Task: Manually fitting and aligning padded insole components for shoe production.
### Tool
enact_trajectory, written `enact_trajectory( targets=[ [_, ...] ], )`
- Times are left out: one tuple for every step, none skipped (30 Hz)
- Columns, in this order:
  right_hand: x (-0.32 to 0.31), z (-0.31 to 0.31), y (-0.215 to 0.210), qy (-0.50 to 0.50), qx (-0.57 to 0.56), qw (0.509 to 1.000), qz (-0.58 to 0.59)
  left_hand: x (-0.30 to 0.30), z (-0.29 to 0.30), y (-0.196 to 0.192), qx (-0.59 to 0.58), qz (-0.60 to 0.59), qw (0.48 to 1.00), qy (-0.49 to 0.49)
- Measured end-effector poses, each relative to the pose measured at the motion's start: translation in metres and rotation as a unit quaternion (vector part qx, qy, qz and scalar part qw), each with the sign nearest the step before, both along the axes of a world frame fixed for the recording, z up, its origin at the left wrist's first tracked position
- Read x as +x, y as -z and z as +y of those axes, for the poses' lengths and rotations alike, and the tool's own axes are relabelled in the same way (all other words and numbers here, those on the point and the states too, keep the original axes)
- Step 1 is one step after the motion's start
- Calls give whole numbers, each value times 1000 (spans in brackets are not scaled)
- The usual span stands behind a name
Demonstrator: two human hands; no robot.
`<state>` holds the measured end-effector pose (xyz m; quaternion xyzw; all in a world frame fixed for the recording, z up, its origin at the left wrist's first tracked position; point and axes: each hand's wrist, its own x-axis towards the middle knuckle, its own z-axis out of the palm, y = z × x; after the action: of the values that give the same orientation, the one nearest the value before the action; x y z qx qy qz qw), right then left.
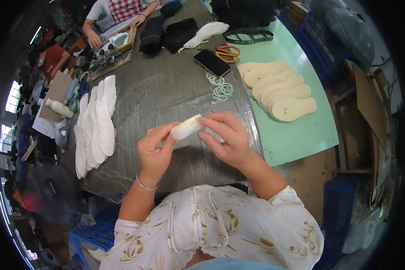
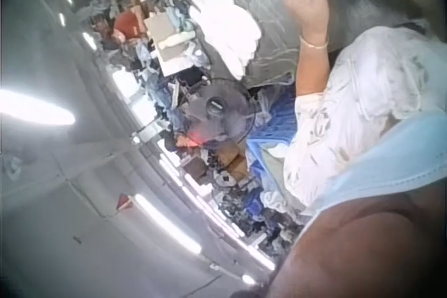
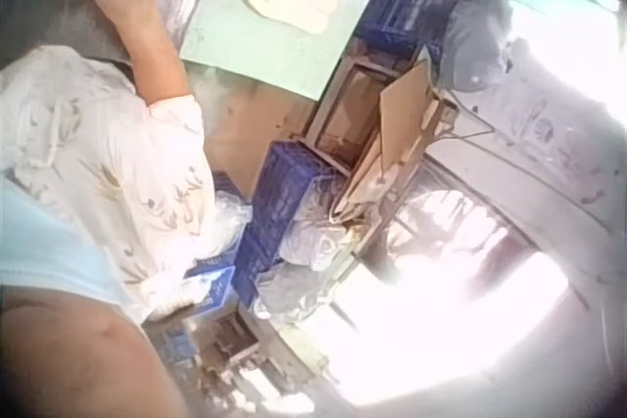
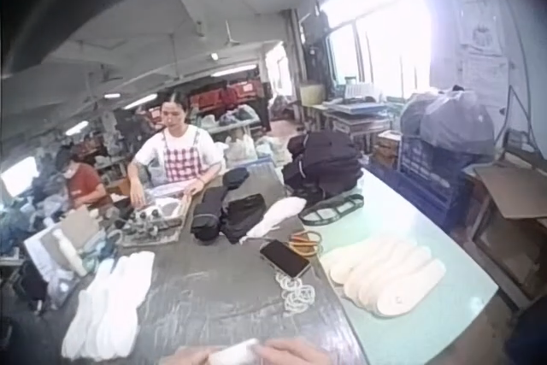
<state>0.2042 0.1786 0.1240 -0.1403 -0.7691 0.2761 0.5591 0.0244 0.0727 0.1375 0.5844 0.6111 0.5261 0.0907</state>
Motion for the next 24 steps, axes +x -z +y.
enact_trajectory(
  targets=[
    [-3, -3, 1, -9, 10, 1000, 16, 1, -3, -3, -4, -3, 1000, -8],
    [-3, -7, -2, -11, 16, 1000, 23, 1, -6, -5, 3, 4, 1000, -10],
    [-4, -11, -3, -18, -35, 999, 25, -1, -5, -2, 10, -31, 999, -13],
    [-5, -12, -6, -26, -86, 996, 27, -4, -4, 0, 19, -66, 998, -16],
    [-10, -11, -12, -17, -102, 993, 49, -7, -4, 3, 12, -99, 995, -23],
    [-15, -6, -11, 6, -75, 995, 70, -10, -4, 6, 4, -131, 991, -30],
    [-19, -3, -13, 11, -80, 994, 70, -10, -4, 6, 11, -185, 982, -22],
    [-22, -1, -15, 15, -84, 994, 71, -12, -2, 9, 25, -210, 977, -13],
    [-26, -1, -17, 17, -80, 994, 71, -15, -3, 12, 27, -215, 976, -6],
    [-30, -3, -19, 14, -78, 994, 76, -18, -5, 15, 29, -220, 975, 1],
    [-34, -5, -20, 9, -78, 994, 71, -20, -5, 18, 35, -225, 974, 1],
    [-37, -7, -21, 4, -79, 995, 63, -19, -7, 21, 41, -233, 972, 2],
    [-42, -8, -19, 17, -42, 997, 64, -20, -8, 22, 42, -232, 972, 5],
    [-45, -10, -20, 27, -20, 997, 64, -20, -9, 23, 52, -239, 969, 17],
    [-48, -10, -18, 41, 15, 997, 68, -18, -9, 23, 61, -242, 968, 17],
    [-50, -9, -16, 55, 50, 995, 71, -16, -9, 23, 69, -246, 967, 16],
    [-51, -9, -15, 59, 66, 994, 69, -15, -9, 23, 71, -247, 966, 14],
    [-52, -8, -16, 56, 67, 994, 68, -15, -9, 22, 69, -256, 964, 13],
    [-53, -8, -16, 63, 93, 992, 65, -14, -9, 21, 66, -266, 962, 13],
    [-54, -8, -16, 70, 118, 989, 62, -13, -9, 21, 68, -267, 961, 10],
    [-55, -8, -16, 72, 124, 988, 59, -11, -10, 20, 68, -280, 958, 6],
    [-55, -8, -17, 72, 125, 988, 58, -11, -10, 19, 68, -292, 954, 2],
    [-55, -7, -18, 84, 152, 984, 49, -12, -11, 21, 63, -285, 956, -10],
    [-55, -6, -18, 97, 179, 978, 39, -13, -12, 23, 58, -278, 959, -21]
  ],
)
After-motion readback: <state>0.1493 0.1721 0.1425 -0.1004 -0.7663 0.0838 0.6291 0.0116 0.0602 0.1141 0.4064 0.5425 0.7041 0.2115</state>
